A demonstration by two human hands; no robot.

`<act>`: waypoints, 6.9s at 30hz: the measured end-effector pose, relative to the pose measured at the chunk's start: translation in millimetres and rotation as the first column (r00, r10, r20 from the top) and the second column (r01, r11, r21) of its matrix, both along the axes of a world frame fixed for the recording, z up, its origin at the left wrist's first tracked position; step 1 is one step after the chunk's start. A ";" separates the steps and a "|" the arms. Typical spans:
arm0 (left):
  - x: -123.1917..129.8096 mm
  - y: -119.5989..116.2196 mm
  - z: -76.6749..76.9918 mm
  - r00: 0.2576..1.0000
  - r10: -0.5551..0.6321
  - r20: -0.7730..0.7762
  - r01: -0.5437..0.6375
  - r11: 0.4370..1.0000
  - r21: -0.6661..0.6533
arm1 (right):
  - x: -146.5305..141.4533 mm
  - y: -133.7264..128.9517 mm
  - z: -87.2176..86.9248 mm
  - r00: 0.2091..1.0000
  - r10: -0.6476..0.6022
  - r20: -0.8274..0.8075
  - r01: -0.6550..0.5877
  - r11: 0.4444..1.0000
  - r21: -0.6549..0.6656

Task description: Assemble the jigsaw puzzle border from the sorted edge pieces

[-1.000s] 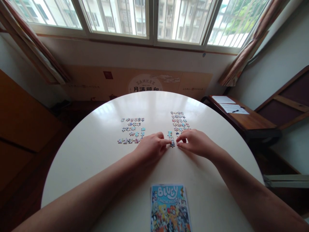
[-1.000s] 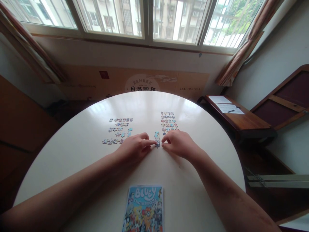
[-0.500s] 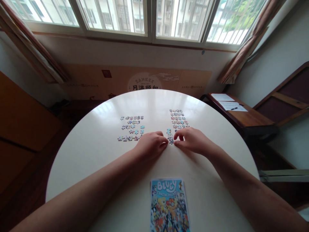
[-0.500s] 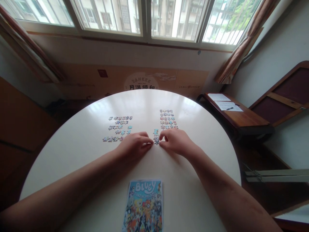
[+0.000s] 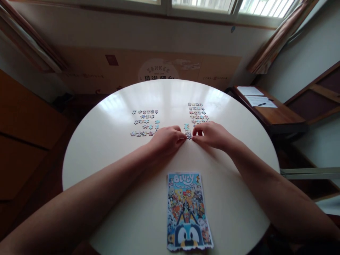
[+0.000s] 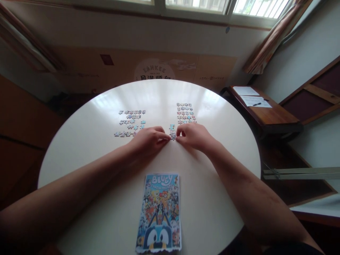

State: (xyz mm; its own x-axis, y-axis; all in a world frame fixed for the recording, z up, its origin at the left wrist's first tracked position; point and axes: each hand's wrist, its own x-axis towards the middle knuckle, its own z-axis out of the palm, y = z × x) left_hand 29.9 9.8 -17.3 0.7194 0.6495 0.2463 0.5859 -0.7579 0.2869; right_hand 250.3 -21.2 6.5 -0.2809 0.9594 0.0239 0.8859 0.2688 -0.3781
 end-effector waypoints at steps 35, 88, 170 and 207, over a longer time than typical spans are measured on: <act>-122.1 70.3 58.8 0.677 0.720 0.153 -0.724 0.613 0.316 | -8.3 -13.0 1.4 0.912 0.123 -0.391 0.066 0.898 0.435; -97.4 96.3 10.9 0.755 0.619 -0.216 -0.633 0.774 0.003 | -12.4 -9.3 4.3 0.894 0.204 -0.400 0.032 0.860 0.509; -17.8 -15.8 9.1 0.992 0.123 -0.027 -0.120 0.987 0.103 | -2.2 14.0 -20.0 0.939 0.336 -0.078 -0.301 0.908 0.290; -5.3 -16.9 -1.1 0.997 0.075 -0.009 -0.069 0.953 0.295 | -7.4 14.1 -17.7 0.934 0.338 -0.117 -0.296 0.915 0.275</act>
State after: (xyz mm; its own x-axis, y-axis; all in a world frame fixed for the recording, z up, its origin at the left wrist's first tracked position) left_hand 24.6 -7.1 -18.4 0.6804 0.6003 0.4203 0.6451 -0.7628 0.0451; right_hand 242.9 -7.1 -11.2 -0.5417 0.7774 0.3198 0.6722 0.6290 -0.3904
